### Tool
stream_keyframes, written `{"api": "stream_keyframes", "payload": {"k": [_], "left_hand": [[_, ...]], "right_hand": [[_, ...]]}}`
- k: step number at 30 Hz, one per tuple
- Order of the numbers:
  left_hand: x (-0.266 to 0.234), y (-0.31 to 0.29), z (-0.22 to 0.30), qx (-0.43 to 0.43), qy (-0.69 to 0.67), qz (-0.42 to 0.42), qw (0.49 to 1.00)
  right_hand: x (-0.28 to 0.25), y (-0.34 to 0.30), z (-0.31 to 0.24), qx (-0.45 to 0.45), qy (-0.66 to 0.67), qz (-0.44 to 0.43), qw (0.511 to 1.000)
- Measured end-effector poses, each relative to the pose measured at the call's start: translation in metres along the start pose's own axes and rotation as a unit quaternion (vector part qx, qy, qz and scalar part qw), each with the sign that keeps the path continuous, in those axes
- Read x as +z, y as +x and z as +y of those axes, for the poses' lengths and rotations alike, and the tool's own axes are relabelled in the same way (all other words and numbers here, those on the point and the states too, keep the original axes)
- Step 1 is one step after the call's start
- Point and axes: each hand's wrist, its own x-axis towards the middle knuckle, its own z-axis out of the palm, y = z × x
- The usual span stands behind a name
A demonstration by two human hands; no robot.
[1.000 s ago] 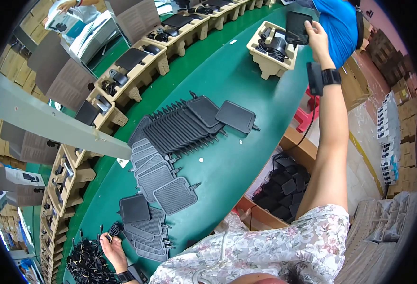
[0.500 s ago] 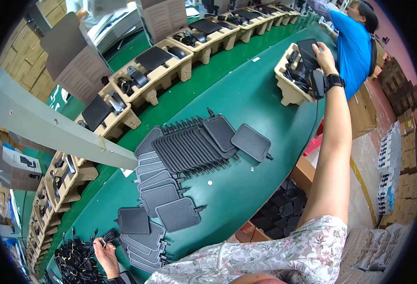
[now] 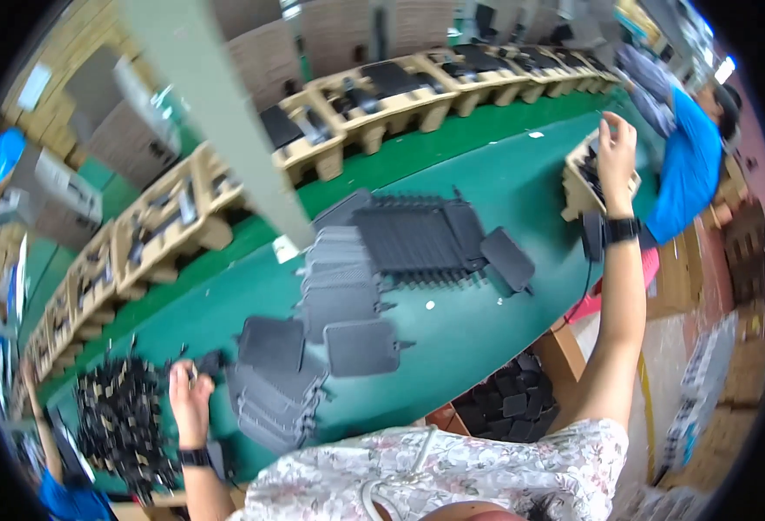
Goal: The person picks up a cable from a pile, connects it to a black plate, and places the plate onto a stack. They also occasionally reach for boxes on the conveyor belt to adjust components inside them.
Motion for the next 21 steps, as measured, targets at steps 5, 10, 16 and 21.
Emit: {"api": "stream_keyframes", "payload": {"k": [5, 10, 16, 21], "left_hand": [[0.019, 0.008, 0.016, 0.125, 0.056, -0.032, 0.990], [0.087, -0.022, 0.047, 0.172, 0.145, -0.238, 0.945], [0.105, -0.024, 0.038, 0.125, -0.064, -0.258, 0.956], [0.082, 0.003, 0.016, 0.223, -0.028, -0.192, 0.955]], "right_hand": [[-0.037, -0.076, -0.202, -0.172, 0.264, -0.163, 0.935], [-0.050, -0.141, -0.345, -0.353, 0.401, -0.295, 0.792], [-0.050, -0.191, -0.416, -0.235, 0.433, -0.530, 0.691], [-0.042, -0.187, -0.445, -0.323, 0.347, -0.501, 0.724]]}}
